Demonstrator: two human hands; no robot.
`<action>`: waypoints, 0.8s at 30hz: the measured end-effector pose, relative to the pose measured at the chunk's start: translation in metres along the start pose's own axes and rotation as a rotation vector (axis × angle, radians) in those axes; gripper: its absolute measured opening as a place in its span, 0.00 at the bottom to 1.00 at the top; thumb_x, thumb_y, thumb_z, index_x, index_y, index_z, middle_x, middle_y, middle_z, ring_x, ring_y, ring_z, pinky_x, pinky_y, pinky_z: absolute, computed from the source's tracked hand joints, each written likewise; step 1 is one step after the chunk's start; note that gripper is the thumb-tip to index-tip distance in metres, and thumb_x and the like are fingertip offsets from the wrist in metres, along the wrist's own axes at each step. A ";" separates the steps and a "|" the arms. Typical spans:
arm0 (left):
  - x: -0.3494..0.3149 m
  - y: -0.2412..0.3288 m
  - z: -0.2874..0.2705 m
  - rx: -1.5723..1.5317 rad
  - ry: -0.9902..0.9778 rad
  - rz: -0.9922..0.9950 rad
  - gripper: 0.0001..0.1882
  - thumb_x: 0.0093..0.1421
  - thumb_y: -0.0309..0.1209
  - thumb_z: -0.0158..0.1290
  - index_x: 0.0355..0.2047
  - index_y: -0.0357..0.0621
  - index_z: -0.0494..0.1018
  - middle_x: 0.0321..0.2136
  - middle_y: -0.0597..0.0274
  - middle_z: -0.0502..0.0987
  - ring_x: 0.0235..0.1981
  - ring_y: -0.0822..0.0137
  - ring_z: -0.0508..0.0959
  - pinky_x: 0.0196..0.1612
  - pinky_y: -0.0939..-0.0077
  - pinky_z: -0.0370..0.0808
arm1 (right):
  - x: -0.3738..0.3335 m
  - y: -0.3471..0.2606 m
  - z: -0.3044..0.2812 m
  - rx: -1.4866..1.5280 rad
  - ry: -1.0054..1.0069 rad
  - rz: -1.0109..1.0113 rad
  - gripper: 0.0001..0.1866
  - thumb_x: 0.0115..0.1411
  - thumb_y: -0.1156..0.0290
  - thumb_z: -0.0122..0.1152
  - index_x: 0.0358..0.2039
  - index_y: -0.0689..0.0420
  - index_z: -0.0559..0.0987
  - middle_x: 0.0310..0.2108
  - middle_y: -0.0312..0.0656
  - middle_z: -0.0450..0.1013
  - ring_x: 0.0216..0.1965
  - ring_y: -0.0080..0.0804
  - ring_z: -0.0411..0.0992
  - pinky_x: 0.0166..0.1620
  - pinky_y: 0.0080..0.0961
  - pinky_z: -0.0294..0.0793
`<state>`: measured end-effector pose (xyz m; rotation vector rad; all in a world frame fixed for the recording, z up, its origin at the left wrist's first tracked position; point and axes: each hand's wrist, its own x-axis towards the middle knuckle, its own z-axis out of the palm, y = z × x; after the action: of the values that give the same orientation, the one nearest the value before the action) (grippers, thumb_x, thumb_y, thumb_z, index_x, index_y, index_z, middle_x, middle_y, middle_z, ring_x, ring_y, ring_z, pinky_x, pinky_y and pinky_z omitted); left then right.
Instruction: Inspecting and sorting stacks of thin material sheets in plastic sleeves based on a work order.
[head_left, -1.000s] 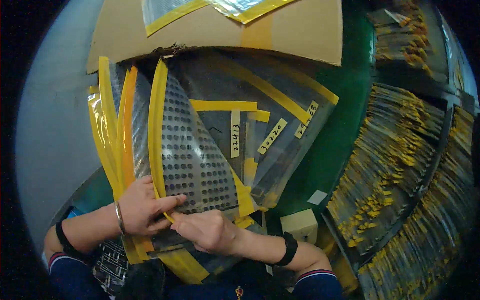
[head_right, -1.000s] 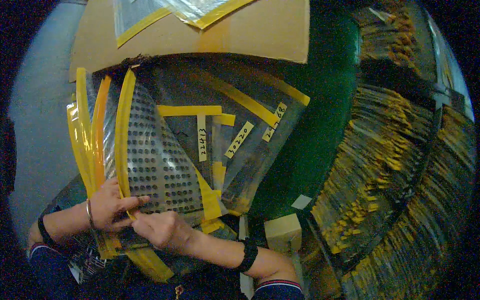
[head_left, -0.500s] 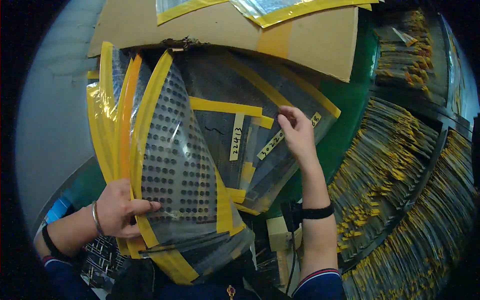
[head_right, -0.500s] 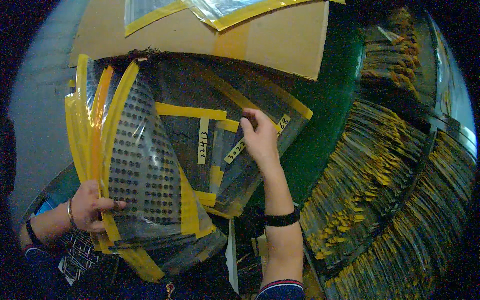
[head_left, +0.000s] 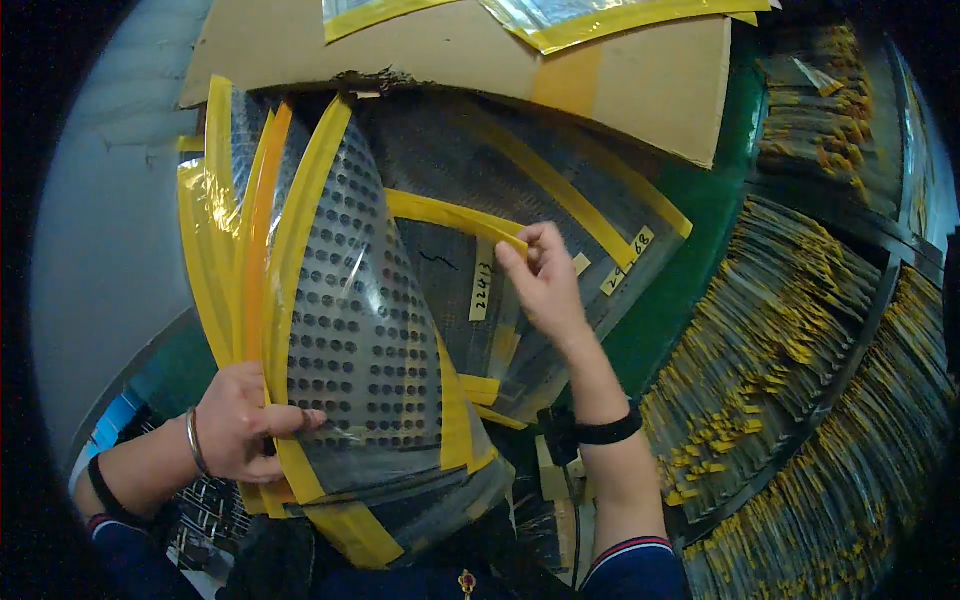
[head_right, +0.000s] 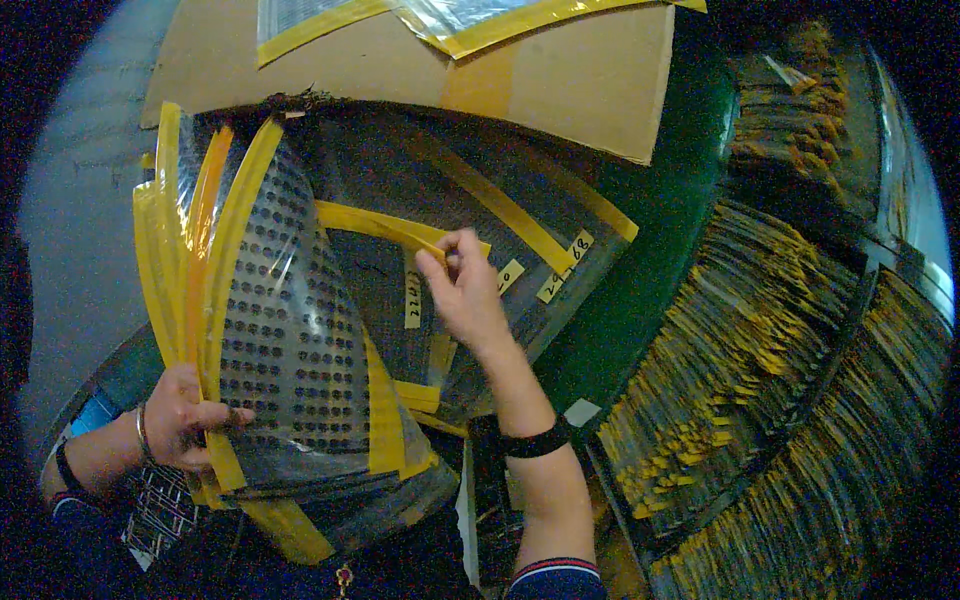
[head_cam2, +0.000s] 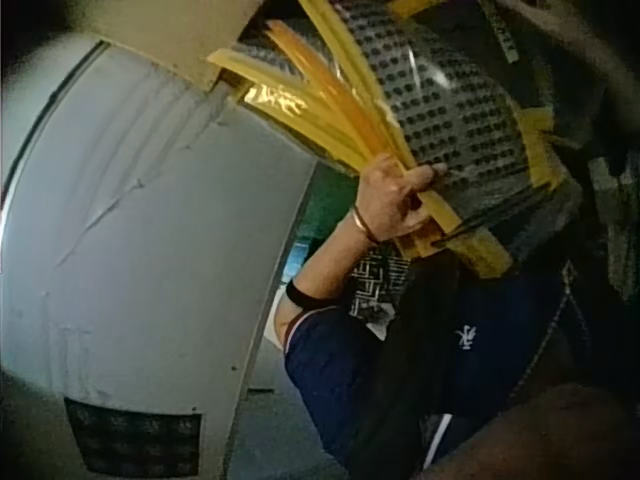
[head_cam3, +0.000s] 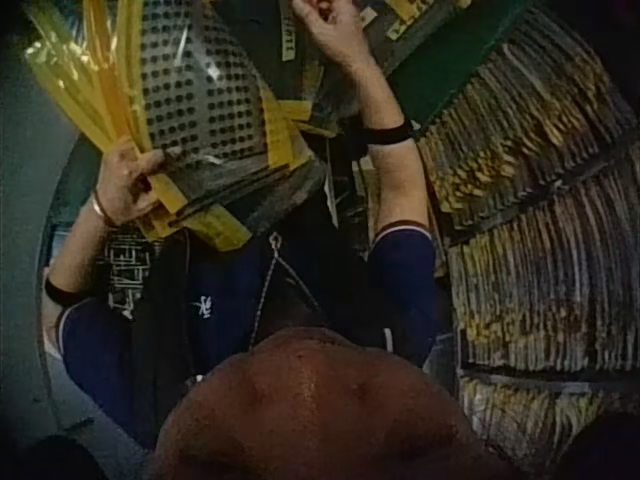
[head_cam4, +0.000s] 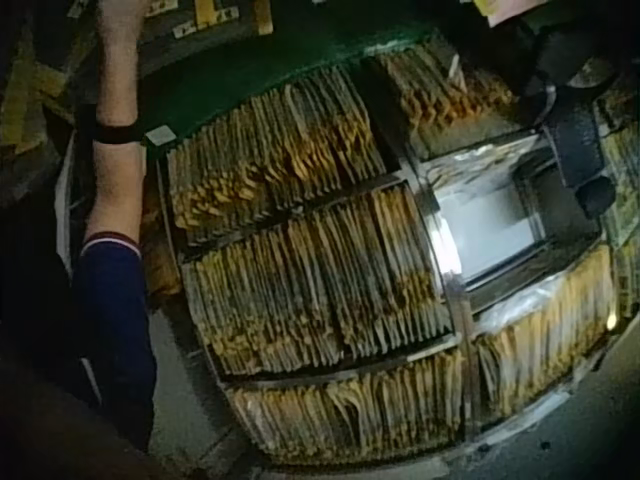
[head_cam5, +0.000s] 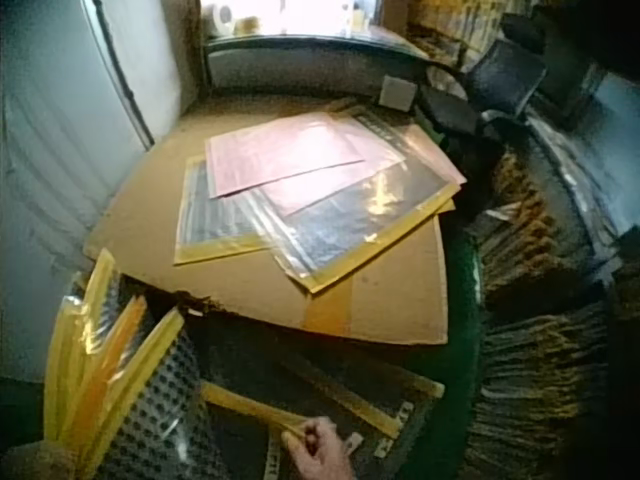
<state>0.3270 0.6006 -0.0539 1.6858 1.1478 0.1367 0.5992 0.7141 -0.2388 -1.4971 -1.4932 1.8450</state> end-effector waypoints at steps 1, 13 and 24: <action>0.000 0.000 0.001 -0.001 0.001 0.003 0.19 0.36 0.37 0.57 0.31 0.44 0.76 0.34 0.53 0.76 0.34 0.52 0.76 0.35 0.65 0.72 | -0.009 0.006 0.011 0.219 0.015 0.038 0.11 0.54 0.67 0.58 0.34 0.60 0.74 0.32 0.46 0.73 0.36 0.37 0.70 0.40 0.30 0.68; 0.000 0.012 -0.007 0.044 -0.038 0.008 0.20 0.36 0.40 0.58 0.31 0.45 0.76 0.35 0.53 0.77 0.35 0.53 0.76 0.37 0.66 0.72 | -0.108 -0.028 0.088 -0.412 -0.001 -0.347 0.31 0.43 0.90 0.45 0.53 0.66 0.63 0.49 0.58 0.64 0.50 0.50 0.65 0.52 0.34 0.67; -0.017 0.029 0.002 -0.011 0.060 0.032 0.19 0.35 0.38 0.60 0.30 0.47 0.74 0.34 0.54 0.77 0.37 0.51 0.77 0.40 0.62 0.73 | -0.122 -0.034 0.090 -0.370 -0.077 -0.422 0.30 0.41 0.89 0.48 0.50 0.67 0.66 0.47 0.59 0.66 0.47 0.47 0.69 0.48 0.32 0.71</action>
<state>0.3371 0.5868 -0.0255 1.7004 1.1625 0.2146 0.5586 0.5889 -0.1575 -1.1353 -2.0866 1.4467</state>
